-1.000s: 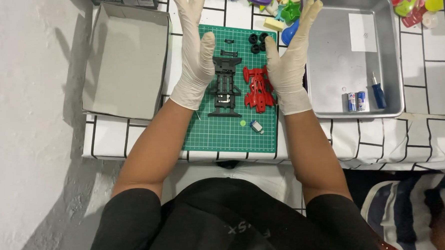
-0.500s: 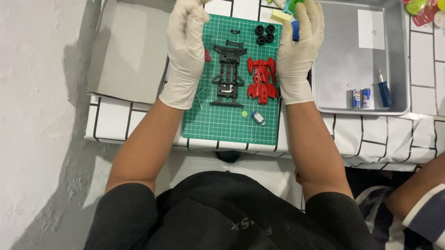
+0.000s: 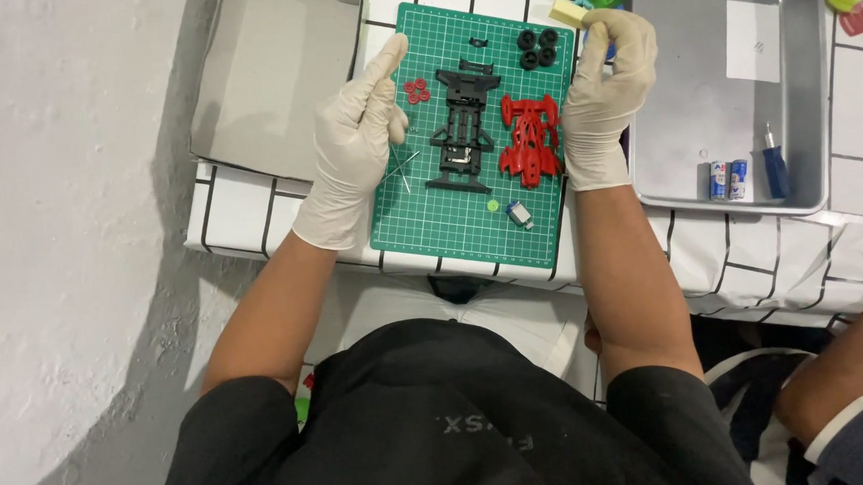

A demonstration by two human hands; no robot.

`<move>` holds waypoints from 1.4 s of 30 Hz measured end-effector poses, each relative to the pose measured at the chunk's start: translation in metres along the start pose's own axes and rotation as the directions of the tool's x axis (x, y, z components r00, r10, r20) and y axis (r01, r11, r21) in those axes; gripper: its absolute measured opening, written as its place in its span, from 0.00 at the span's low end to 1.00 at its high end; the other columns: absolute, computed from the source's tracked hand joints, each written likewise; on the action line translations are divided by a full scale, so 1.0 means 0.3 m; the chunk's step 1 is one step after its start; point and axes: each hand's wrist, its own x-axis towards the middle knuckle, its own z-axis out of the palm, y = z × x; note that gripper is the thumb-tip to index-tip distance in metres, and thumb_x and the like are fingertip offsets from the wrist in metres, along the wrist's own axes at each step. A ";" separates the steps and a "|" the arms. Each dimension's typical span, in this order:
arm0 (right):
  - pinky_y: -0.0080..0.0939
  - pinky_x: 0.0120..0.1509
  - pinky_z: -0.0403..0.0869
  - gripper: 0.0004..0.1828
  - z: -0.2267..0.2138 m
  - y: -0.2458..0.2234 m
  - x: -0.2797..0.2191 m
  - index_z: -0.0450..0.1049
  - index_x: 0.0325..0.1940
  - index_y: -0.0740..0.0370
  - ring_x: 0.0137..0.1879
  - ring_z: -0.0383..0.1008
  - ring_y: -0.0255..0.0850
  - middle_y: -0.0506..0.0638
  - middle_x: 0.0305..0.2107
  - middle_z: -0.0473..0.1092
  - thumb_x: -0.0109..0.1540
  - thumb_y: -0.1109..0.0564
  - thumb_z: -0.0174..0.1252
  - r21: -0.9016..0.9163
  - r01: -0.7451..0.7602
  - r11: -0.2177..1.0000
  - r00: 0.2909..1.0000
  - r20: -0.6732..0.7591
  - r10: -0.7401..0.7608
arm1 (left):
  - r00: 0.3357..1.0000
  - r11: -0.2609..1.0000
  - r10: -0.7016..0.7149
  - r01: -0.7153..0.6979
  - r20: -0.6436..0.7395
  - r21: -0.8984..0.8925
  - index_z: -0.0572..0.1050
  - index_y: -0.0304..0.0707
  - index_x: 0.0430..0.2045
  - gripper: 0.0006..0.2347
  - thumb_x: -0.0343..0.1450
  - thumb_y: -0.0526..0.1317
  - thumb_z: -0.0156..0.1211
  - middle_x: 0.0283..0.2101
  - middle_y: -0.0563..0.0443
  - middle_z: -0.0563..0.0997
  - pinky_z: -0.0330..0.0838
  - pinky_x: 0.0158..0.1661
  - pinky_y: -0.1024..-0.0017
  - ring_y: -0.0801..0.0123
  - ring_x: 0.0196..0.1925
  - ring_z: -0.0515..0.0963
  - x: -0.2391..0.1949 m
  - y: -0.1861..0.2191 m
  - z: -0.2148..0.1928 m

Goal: Assembling a mini 4WD toy car by installing internal components like gears and the motor into the chassis frame.

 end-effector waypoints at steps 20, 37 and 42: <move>0.45 0.52 0.72 0.07 0.002 -0.074 0.004 0.68 0.41 0.65 0.43 0.70 0.46 0.54 0.36 0.68 0.66 0.72 0.56 0.242 -0.095 0.966 0.968 0.251 0.032 | 0.393 0.698 0.542 -0.702 0.743 -0.137 0.71 0.37 0.16 0.15 0.76 0.40 0.47 0.22 0.49 0.72 0.68 0.36 0.61 0.57 0.25 0.71 -0.093 0.175 0.289; 0.58 0.62 0.67 0.11 0.092 -0.164 0.085 0.72 0.53 0.62 0.56 0.69 0.56 0.58 0.50 0.66 0.69 0.72 0.58 0.287 0.047 0.957 0.713 0.661 -0.234 | 0.430 0.523 0.781 -0.847 0.453 -0.096 0.76 0.43 0.42 0.08 0.76 0.42 0.53 0.40 0.52 0.77 0.75 0.54 0.58 0.62 0.44 0.80 -0.038 0.066 0.318; 0.60 0.65 0.66 0.06 0.138 -0.124 0.082 0.82 0.49 0.58 0.61 0.67 0.58 0.58 0.54 0.69 0.70 0.57 0.62 0.189 0.145 0.971 0.509 0.828 -0.237 | 0.779 0.764 0.502 -0.603 0.376 0.229 0.78 0.42 0.39 0.10 0.75 0.44 0.49 0.39 0.46 0.77 0.69 0.47 0.53 0.54 0.42 0.74 0.141 0.117 0.204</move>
